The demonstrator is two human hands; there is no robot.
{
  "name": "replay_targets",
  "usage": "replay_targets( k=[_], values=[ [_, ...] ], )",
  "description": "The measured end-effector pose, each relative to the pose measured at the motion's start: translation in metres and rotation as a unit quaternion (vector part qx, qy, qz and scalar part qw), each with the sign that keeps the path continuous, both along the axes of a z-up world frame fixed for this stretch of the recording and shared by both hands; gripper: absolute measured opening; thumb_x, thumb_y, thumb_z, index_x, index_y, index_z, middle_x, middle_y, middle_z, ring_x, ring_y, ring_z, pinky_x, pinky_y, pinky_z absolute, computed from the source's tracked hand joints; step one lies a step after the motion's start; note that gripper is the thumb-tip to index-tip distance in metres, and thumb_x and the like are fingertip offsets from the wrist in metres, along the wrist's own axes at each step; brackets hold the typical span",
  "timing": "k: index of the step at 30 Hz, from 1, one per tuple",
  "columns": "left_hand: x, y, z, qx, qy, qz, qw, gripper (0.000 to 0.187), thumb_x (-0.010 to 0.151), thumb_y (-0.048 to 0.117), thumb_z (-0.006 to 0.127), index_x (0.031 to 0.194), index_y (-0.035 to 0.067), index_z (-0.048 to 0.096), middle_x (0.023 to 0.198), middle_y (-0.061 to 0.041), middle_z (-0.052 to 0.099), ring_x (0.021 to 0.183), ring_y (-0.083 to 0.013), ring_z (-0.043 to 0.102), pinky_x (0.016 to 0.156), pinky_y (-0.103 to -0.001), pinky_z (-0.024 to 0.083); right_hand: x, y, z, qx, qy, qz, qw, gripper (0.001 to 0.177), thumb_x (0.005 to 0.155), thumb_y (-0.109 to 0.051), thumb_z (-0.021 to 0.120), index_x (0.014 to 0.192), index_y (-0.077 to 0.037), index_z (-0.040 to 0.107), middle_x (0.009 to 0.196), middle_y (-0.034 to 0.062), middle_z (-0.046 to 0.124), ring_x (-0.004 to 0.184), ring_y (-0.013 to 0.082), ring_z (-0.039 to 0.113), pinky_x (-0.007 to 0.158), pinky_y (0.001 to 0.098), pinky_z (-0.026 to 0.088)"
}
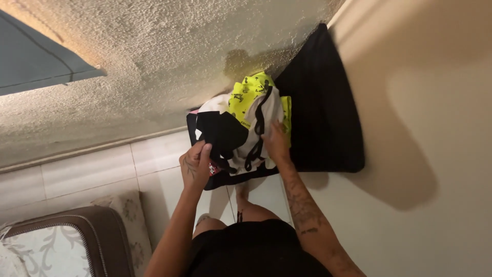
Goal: Picking up various items of clothing from a bed and placing them into a suitcase on the floor to organize them.
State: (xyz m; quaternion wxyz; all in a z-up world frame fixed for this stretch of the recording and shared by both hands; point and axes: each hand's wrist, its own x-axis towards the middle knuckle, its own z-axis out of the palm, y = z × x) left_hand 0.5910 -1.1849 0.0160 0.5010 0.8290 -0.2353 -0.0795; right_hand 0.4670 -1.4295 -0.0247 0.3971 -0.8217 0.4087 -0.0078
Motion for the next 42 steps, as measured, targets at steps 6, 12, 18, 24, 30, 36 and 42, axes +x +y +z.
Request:
replay_targets(
  k=[6, 12, 18, 24, 30, 36, 42],
  values=[
    [-0.002, -0.013, 0.006, 0.006, -0.014, 0.010, 1.000, 0.021, 0.101, 0.023, 0.068, 0.096, 0.004, 0.075, 0.069, -0.018, 0.070, 0.067, -0.0401, 0.069, 0.065, -0.044, 0.056, 0.011, 0.004, -0.041, 0.021, 0.054, 0.128, 0.990, 0.066, 0.109, -0.027, 0.043, 0.164, -0.003, 0.016, 0.170, 0.0242, 0.008, 0.156, 0.0462, 0.004, 0.124, 0.0665, 0.011],
    [0.007, -0.028, 0.002, 0.014, -0.024, 0.000, 1.000, 0.020, 0.101, 0.023, 0.068, 0.098, 0.004, 0.075, 0.070, -0.020, 0.070, 0.069, -0.0417, 0.069, 0.065, -0.044, 0.056, 0.020, -0.023, -0.101, 0.038, 0.091, 0.177, 0.979, 0.066, 0.113, -0.044, 0.033, 0.166, -0.011, 0.012, 0.172, 0.0176, 0.003, 0.157, 0.0435, 0.000, 0.120, 0.0705, 0.012],
    [0.012, -0.053, 0.011, -0.009, -0.018, -0.021, 1.000, 0.017, 0.101, 0.020, 0.068, 0.098, 0.005, 0.076, 0.069, -0.017, 0.072, 0.069, -0.0390, 0.071, 0.066, -0.042, 0.057, 0.021, -0.047, -0.090, 0.098, 0.070, 0.062, 0.991, 0.062, 0.105, -0.054, 0.051, 0.161, -0.032, 0.035, 0.162, 0.0069, 0.041, 0.145, 0.0370, 0.042, 0.114, 0.0586, 0.038],
    [0.025, -0.073, 0.050, -0.091, -0.079, -0.042, 0.992, 0.012, 0.098, 0.017, 0.071, 0.095, 0.006, 0.077, 0.072, -0.013, 0.072, 0.067, -0.0355, 0.071, 0.064, -0.039, 0.056, -0.005, -0.056, -0.006, 0.010, -0.160, -0.070, 0.985, 0.037, 0.101, -0.018, 0.062, 0.138, -0.015, 0.066, 0.126, 0.0192, 0.070, 0.121, 0.0381, 0.063, 0.103, 0.0526, 0.051],
    [0.012, -0.158, 0.051, -0.225, -0.183, -0.112, 0.951, 0.008, 0.090, 0.010, 0.079, 0.098, 0.007, 0.079, 0.086, -0.013, 0.078, 0.075, -0.0348, 0.075, 0.065, -0.039, 0.059, -0.003, -0.057, 0.083, 0.003, -0.302, -0.121, 0.946, 0.037, 0.108, -0.010, 0.049, 0.145, -0.007, 0.053, 0.127, 0.0197, 0.070, 0.122, 0.0320, 0.065, 0.106, 0.0484, 0.051],
    [0.003, -0.164, 0.027, -0.041, -0.019, -0.274, 0.961, 0.029, 0.106, 0.032, 0.059, 0.128, 0.018, 0.072, 0.122, -0.008, 0.075, 0.126, -0.0392, 0.061, 0.109, -0.059, 0.042, -0.005, -0.052, 0.081, -0.102, -0.334, -0.146, 0.925, 0.040, 0.110, -0.011, 0.039, 0.149, -0.005, 0.050, 0.142, 0.0181, 0.062, 0.136, 0.0306, 0.054, 0.115, 0.0472, 0.040],
    [0.008, -0.140, -0.058, 0.090, -0.022, -0.267, 0.959, 0.031, 0.102, 0.027, 0.064, 0.132, 0.018, 0.070, 0.125, -0.008, 0.073, 0.126, -0.0363, 0.060, 0.106, -0.054, 0.047, -0.002, -0.050, 0.040, -0.093, -0.263, -0.091, 0.956, 0.038, 0.102, 0.001, 0.052, 0.137, -0.005, 0.064, 0.139, 0.0177, 0.064, 0.134, 0.0314, 0.056, 0.115, 0.0469, 0.043]
  ],
)
